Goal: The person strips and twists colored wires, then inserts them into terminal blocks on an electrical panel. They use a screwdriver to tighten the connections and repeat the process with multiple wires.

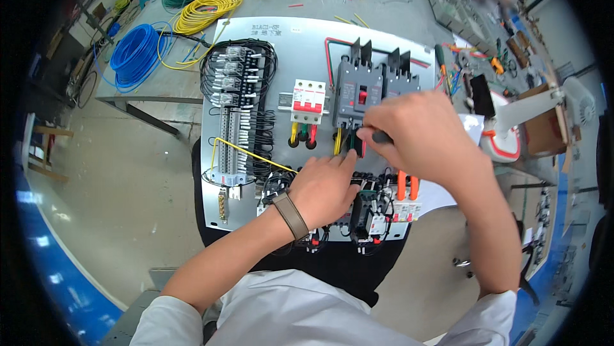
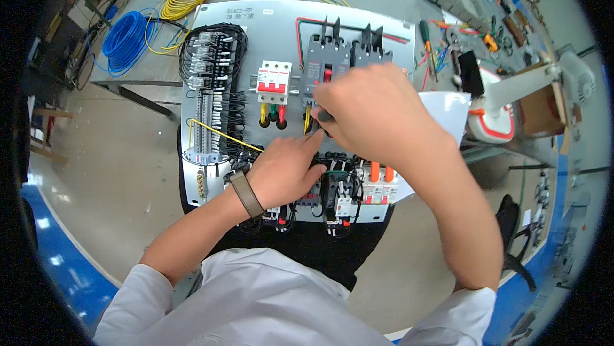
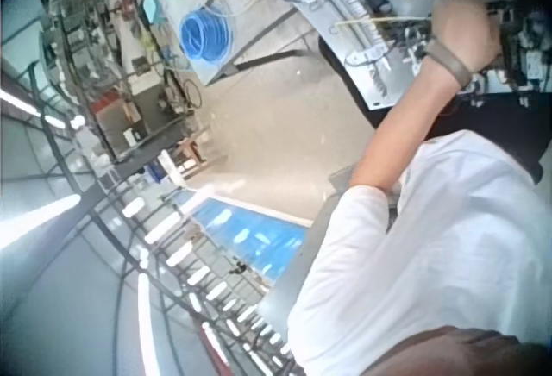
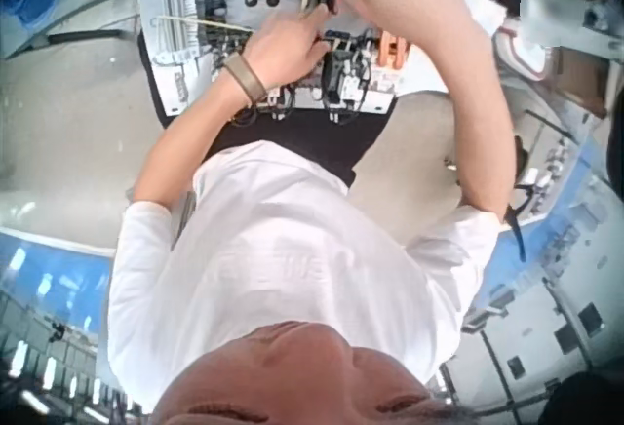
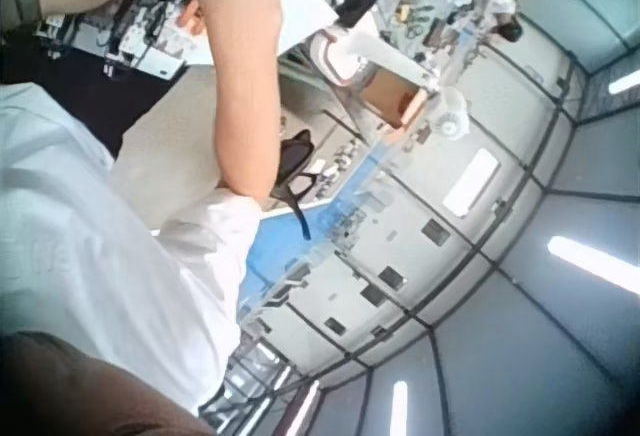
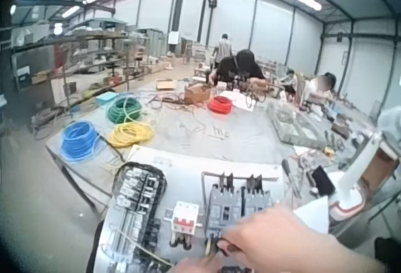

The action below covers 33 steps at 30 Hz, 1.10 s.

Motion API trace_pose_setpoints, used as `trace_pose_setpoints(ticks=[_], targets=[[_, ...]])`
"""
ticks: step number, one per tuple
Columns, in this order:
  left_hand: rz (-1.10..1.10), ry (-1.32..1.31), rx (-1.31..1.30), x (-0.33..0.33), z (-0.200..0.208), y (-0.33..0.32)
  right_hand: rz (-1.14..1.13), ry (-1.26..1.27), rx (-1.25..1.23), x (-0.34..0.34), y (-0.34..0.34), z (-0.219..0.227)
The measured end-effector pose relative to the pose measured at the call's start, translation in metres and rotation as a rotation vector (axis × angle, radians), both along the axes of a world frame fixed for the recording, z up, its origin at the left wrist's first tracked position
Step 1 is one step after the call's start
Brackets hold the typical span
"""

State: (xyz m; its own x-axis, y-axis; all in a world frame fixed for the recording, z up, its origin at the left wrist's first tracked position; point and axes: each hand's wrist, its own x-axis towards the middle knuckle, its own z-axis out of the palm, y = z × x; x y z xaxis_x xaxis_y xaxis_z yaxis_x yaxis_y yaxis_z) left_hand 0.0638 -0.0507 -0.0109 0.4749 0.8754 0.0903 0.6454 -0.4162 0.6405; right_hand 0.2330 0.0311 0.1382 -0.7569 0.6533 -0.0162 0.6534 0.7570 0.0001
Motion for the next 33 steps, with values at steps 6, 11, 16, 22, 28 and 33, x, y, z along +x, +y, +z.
trace_pose_setpoints(ticks=[6,11,16,22,28,33], targets=[[0.065,0.057,-0.104,0.009,0.001,0.004,0.260,0.051,-0.004,0.007,0.019,-0.006],[0.119,0.063,-0.183,0.021,0.004,0.013,0.155,-0.033,-0.260,0.004,0.022,0.005],[0.132,-0.036,-0.209,0.015,0.002,0.017,-0.074,0.026,-0.005,0.001,0.014,-0.010],[0.087,-0.115,-0.152,0.017,-0.017,0.015,-0.206,0.487,0.248,-0.011,-0.022,-0.043],[0.092,-0.166,-0.053,0.017,-0.027,0.015,-0.397,0.568,0.298,-0.026,-0.034,-0.057],[0.124,-0.185,-0.195,0.020,-0.014,0.015,-0.374,0.489,0.292,-0.020,-0.039,-0.044]])
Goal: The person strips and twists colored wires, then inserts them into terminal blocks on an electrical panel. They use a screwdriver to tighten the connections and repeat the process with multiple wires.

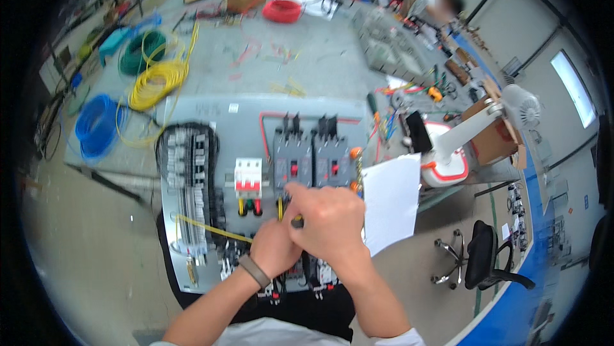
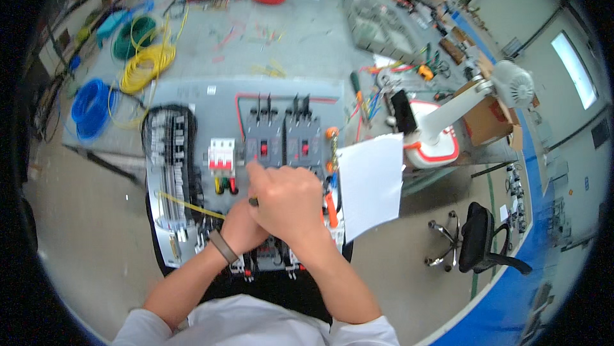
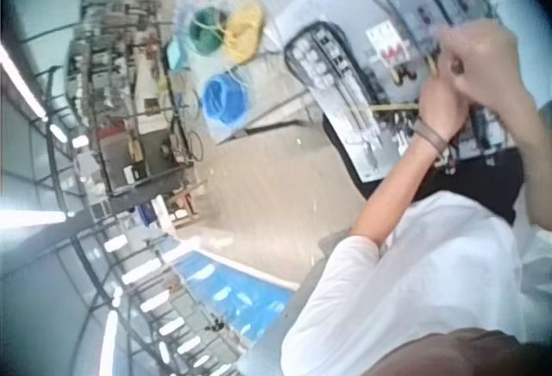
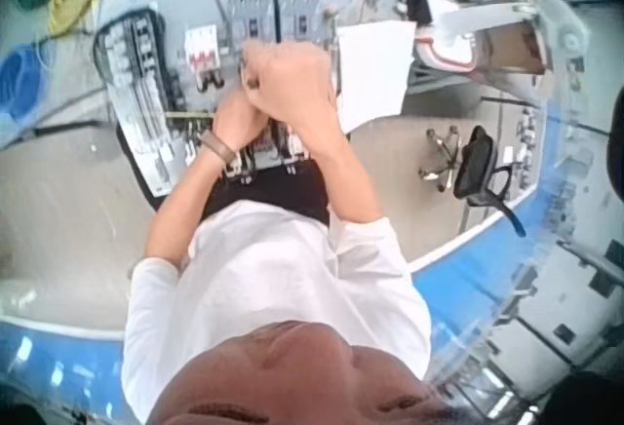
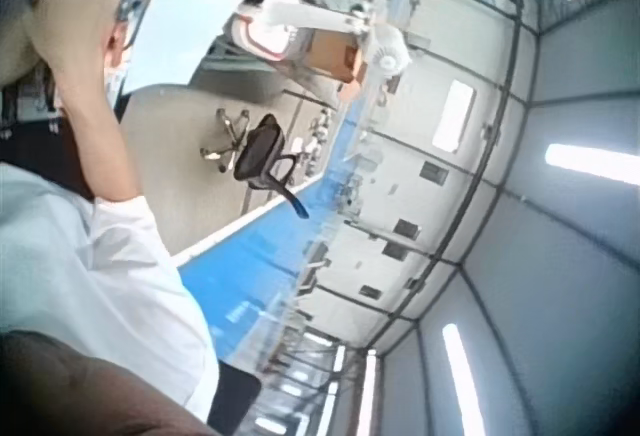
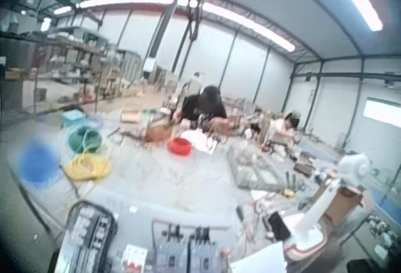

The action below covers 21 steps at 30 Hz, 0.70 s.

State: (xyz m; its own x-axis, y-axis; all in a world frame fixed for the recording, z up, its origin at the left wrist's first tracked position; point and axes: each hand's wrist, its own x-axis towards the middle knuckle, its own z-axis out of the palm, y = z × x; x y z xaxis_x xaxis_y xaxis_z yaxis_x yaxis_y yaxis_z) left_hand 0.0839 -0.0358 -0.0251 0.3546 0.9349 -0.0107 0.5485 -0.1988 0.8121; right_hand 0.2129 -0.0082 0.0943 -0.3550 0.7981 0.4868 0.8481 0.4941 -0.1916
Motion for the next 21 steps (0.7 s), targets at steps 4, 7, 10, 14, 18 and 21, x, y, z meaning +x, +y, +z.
trace_pose_setpoints(ticks=[4,7,10,14,18,21], targets=[[-0.033,0.060,0.013,-0.008,0.002,0.003,0.317,-0.165,-0.188,0.011,0.032,0.022],[-0.041,0.068,-0.002,-0.001,0.006,0.003,0.404,-0.500,-0.290,0.012,0.041,0.042],[-0.073,0.069,0.020,0.000,0.001,0.007,0.416,-0.518,-0.307,0.023,0.035,0.051],[-0.026,0.120,-0.083,-0.006,0.016,-0.001,0.400,-0.037,-0.130,0.060,0.032,0.081],[-0.060,0.136,-0.036,-0.002,0.020,-0.001,-0.034,0.550,-0.148,0.146,0.045,0.072],[-0.070,0.191,0.047,-0.002,0.023,-0.004,-0.144,0.617,-0.253,0.194,0.070,0.025]])
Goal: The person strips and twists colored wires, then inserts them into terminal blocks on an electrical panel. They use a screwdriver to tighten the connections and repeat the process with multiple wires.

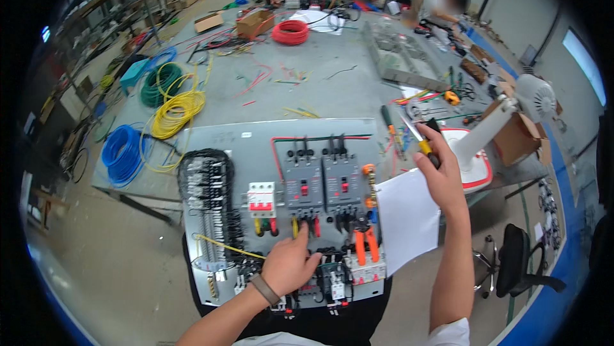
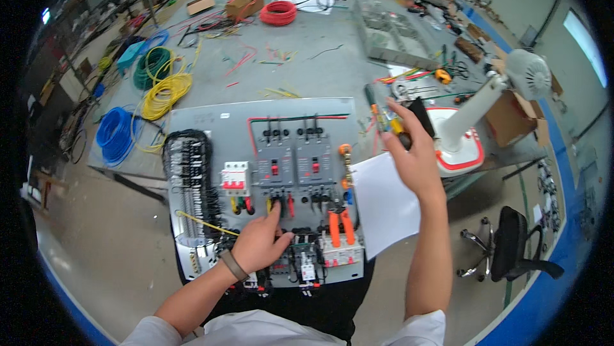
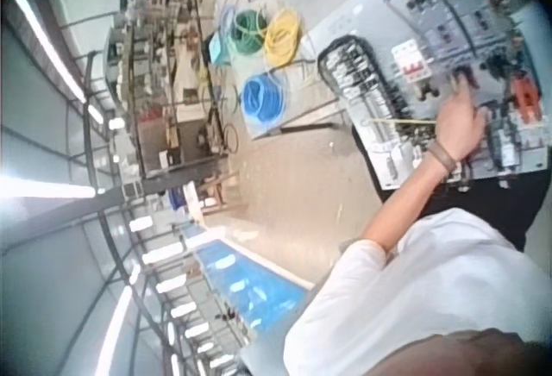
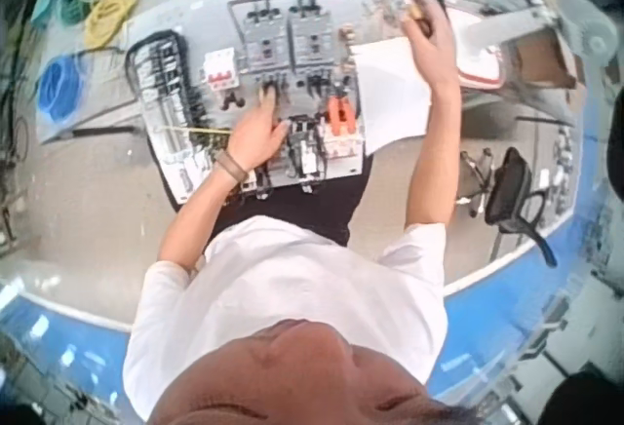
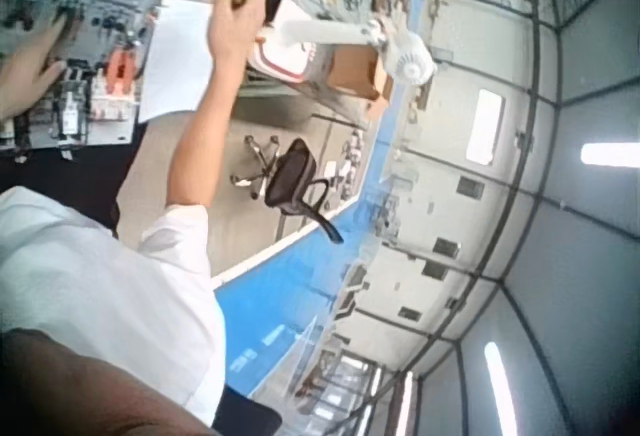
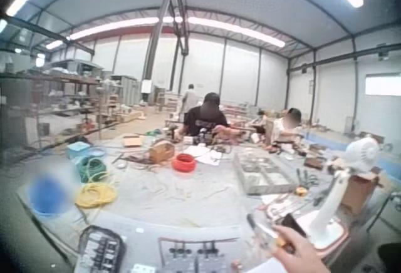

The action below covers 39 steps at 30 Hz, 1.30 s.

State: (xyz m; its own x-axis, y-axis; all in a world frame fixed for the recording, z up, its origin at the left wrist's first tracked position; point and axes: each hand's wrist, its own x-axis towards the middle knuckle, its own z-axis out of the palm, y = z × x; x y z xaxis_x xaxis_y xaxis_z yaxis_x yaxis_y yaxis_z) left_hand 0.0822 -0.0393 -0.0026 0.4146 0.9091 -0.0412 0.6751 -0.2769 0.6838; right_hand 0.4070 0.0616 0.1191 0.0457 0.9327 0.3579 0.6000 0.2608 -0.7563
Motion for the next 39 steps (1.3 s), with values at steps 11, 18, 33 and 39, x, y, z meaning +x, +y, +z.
trace_pose_setpoints(ticks=[11,18,33,39], targets=[[0.054,0.088,0.034,-0.002,0.004,-0.005,-0.102,-0.596,0.186,0.041,0.058,-0.111],[0.027,-0.362,-0.257,-0.019,0.073,0.004,-0.056,-0.048,0.069,-0.056,-0.069,-0.068],[-0.697,-1.678,-0.642,-0.040,0.205,-0.051,-0.011,-0.530,-0.316,-0.162,-0.098,-0.106],[-0.706,-1.706,-0.582,-0.041,0.196,-0.049,-0.032,-0.460,-0.301,-0.163,-0.096,-0.120]])
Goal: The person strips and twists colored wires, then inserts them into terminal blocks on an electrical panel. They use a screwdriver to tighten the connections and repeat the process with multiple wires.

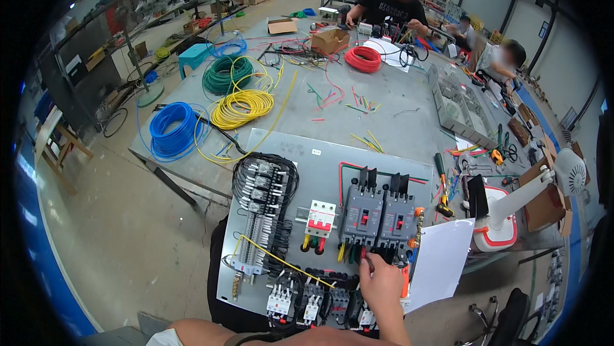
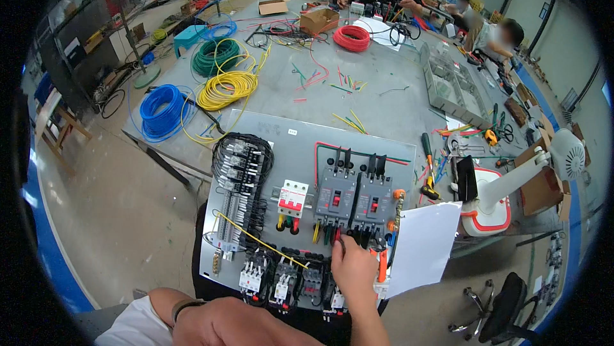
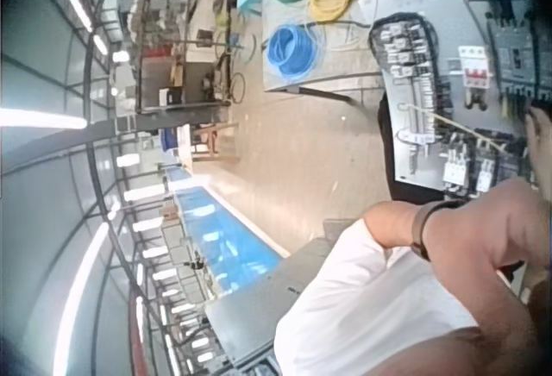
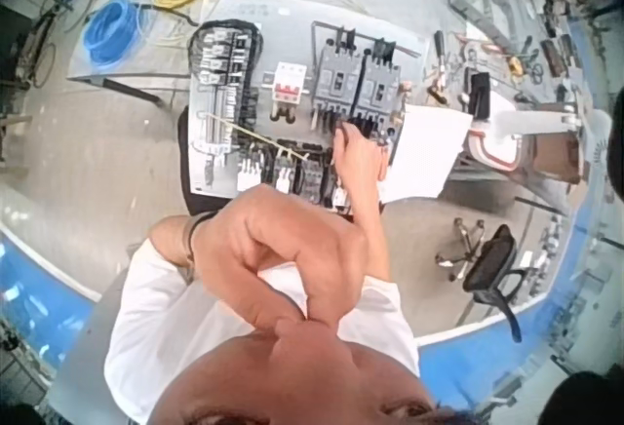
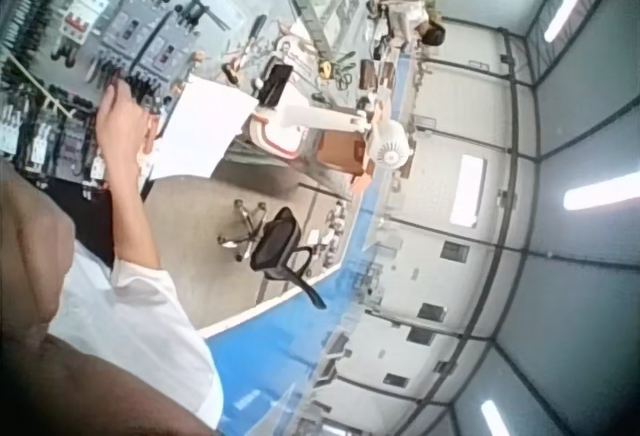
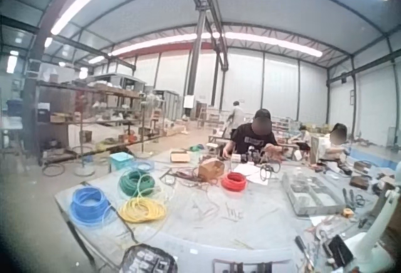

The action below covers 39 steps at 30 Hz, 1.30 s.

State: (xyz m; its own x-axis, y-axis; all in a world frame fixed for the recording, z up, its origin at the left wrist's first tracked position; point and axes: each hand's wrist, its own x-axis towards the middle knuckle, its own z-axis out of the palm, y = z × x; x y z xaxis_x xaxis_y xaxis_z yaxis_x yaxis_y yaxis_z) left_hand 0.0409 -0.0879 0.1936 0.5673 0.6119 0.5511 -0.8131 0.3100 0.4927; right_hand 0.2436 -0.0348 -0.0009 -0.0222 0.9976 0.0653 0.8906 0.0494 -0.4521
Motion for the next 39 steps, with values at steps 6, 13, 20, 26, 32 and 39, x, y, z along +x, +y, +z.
trace_pose_setpoints(ticks=[6,13,20,26,32,39], targets=[[0.015,0.031,-0.047,-0.001,-0.001,0.001,-0.026,0.088,0.036,-0.002,0.000,-0.011],[-0.023,0.002,-0.131,0.008,-0.010,0.003,-0.081,0.229,-0.014,0.001,-0.001,-0.019],[-0.064,0.030,-0.012,0.008,0.000,0.005,-0.078,0.329,-0.016,0.011,-0.006,-0.032],[0.076,-0.077,0.182,0.018,-0.008,0.001,-0.079,0.426,-0.052,0.009,-0.007,-0.029],[0.032,0.082,-0.018,0.004,0.000,-0.016,-0.088,0.460,-0.062,0.009,-0.007,-0.028],[0.160,0.281,0.249,-0.008,0.024,-0.019,-0.099,0.560,-0.104,0.009,-0.007,-0.026]])
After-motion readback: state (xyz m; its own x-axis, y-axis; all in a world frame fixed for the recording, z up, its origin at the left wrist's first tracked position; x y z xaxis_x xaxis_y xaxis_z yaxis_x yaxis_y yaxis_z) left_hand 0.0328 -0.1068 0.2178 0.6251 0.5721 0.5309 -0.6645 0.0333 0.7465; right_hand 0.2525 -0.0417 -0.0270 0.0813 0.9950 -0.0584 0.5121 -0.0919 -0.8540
